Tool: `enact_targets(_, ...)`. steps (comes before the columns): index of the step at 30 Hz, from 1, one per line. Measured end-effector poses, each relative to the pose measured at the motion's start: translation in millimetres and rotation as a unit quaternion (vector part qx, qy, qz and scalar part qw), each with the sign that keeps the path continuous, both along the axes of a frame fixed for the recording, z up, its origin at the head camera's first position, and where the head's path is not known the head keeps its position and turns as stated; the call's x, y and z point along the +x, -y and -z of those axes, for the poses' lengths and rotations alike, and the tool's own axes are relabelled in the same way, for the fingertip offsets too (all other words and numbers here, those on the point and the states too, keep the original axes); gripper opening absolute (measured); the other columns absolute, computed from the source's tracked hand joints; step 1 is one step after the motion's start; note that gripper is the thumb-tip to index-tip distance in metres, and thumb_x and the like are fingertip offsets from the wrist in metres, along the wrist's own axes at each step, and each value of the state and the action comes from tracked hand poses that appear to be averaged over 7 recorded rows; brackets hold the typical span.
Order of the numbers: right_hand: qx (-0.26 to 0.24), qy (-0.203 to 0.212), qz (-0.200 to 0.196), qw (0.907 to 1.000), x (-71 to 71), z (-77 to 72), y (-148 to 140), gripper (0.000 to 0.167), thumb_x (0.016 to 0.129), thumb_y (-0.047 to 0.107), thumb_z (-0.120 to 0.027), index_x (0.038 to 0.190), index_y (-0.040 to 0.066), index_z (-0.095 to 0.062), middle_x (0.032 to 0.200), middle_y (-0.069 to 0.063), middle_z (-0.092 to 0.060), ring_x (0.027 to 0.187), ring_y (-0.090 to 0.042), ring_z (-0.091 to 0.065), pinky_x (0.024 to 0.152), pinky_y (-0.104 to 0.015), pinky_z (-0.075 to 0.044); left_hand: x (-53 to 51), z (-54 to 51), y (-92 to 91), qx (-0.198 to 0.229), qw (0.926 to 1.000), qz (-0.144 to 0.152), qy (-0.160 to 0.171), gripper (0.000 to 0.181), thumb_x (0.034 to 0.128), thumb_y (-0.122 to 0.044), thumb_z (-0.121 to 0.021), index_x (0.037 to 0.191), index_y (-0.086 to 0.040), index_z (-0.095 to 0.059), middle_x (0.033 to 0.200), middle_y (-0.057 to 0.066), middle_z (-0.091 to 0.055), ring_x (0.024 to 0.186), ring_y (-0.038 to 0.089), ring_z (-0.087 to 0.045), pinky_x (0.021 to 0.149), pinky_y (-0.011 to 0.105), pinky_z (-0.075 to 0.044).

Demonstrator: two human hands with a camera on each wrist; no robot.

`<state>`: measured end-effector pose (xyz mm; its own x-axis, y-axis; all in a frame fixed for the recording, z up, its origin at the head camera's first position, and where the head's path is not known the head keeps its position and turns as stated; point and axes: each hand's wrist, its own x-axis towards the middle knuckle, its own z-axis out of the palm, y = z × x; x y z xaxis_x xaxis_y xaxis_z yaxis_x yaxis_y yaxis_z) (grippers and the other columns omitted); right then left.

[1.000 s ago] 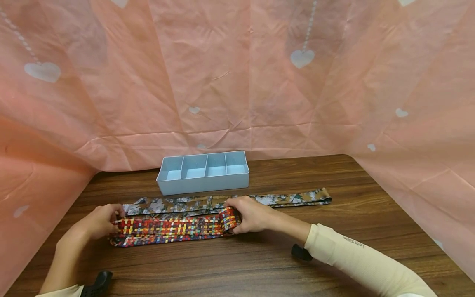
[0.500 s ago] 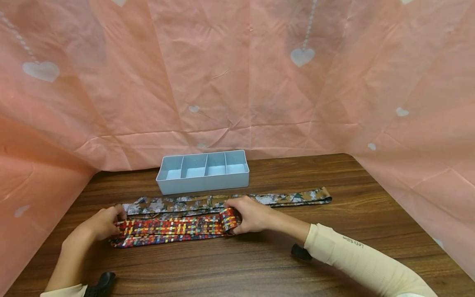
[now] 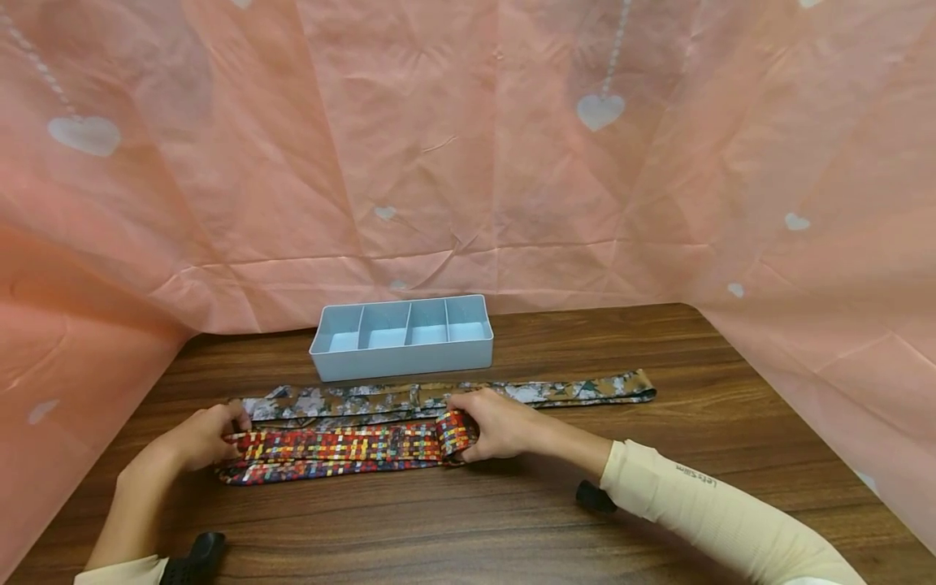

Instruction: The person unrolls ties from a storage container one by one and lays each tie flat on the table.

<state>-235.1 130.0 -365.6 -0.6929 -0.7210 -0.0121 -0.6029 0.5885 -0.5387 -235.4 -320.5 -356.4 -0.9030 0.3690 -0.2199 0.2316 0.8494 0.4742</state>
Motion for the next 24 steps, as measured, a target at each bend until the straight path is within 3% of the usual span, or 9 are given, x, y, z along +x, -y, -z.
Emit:
enact_targets(6,-0.001,0.001,-0.004,1.0,-0.5,0.1,-1,0.041,0.074,0.012,-0.089,0.107,0.011,-0.064,0.09,0.005,-0.065,0.077,-0.005,-0.058,0.068,-0.022,-0.051,-2.1,3.1,11.3,0.043,0.9984,0.036,0.003,0.028,0.079,0.01,-0.073,0.097,-0.004,-0.058,0.077,0.0,-0.053,0.066,0.01,-0.047,0.059,0.027,-0.041)
enact_targets(15,0.005,0.004,-0.006,1.0,-1.4,-0.7,-1,0.042,0.076,0.013,-0.089,0.109,0.01,-0.064,0.091,0.005,-0.065,0.078,-0.005,-0.058,0.068,-0.022,-0.051,-0.7,7.6,12.5,0.049,0.9975,0.049,-0.012,0.026,0.08,0.005,-0.074,0.101,-0.002,-0.061,0.076,-0.001,-0.056,0.067,0.004,-0.048,0.06,0.027,-0.042)
enact_targets(24,-0.003,0.005,-0.005,1.0,-1.0,1.7,-1,0.042,0.075,0.012,-0.089,0.108,0.01,-0.064,0.092,0.004,-0.066,0.077,-0.004,-0.058,0.068,-0.021,-0.051,1.7,10.8,17.0,0.076,0.9949,0.066,-0.003,0.028,0.0807,0.008,-0.072,0.103,-0.003,-0.06,0.076,-0.001,-0.054,0.068,0.002,-0.047,0.061,0.026,-0.04)
